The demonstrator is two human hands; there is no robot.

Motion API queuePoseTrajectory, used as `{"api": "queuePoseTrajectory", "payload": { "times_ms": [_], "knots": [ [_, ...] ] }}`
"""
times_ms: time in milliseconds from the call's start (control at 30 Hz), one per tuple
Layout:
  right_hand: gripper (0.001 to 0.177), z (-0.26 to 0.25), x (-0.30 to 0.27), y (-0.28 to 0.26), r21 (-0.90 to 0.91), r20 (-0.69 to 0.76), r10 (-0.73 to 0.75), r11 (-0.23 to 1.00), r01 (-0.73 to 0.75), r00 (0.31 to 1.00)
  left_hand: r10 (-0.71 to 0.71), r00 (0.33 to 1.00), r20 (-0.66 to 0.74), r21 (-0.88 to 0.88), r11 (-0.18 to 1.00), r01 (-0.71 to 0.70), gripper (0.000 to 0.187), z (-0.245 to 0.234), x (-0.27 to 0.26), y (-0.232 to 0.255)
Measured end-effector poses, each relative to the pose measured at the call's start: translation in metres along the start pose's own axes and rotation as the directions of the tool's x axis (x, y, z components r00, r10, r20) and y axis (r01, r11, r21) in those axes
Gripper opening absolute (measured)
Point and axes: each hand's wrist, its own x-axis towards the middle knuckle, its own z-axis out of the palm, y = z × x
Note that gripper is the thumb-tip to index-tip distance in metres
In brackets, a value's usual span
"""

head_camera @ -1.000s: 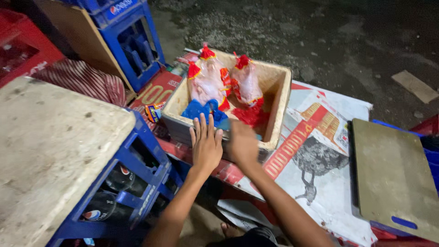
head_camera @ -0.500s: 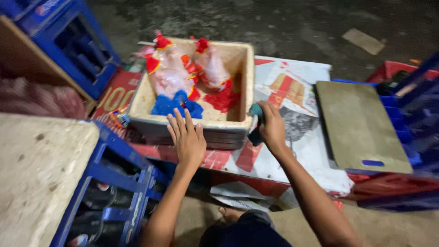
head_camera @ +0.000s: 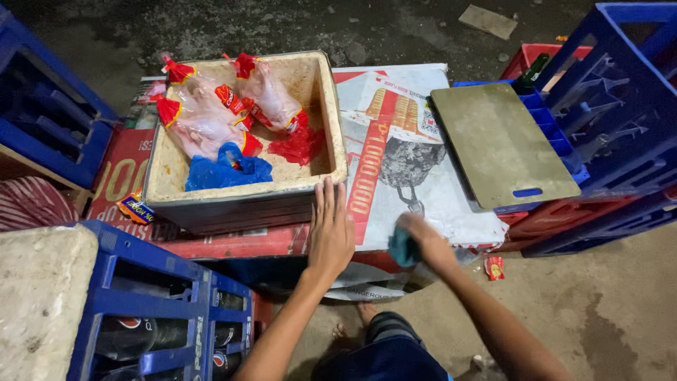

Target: The person cleans the glass lid of a chest freezer and the glass front of a display case using a blue cloth. They wipe the surfaces in a systematic manner, moving from the freezer to the display case and then to a cardboard box.

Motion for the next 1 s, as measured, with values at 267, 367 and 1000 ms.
{"api": "queuePoseTrajectory", "payload": {
  "times_ms": [267, 367, 1000],
  "knots": [
    [0.034, 0.062, 0.065, 0.014, -0.12, -0.181, 0.351, 0.919, -0.375, 0.919, 0.032, 0.993, 0.117, -0.063, 0.998, -0.024, 0.065, 0.043, -0.009, 0.013],
    [0.043, 0.087, 0.05, -0.02, 0.048, -0.131, 0.043, 0.998, -0.037, 0.99, 0.0, 0.99, 0.142, -0.089, 0.996, 0.013, 0.068, 0.074, 0.0, 0.012],
    [0.047, 0.003, 0.084, 0.067, -0.048, -0.007, -0.102, 0.994, 0.102, 0.995, -0.374, 0.927, 0.032, 0.167, 0.916, 0.364, 0.066, 0.206, 0.099, -0.036]
  ]
}}
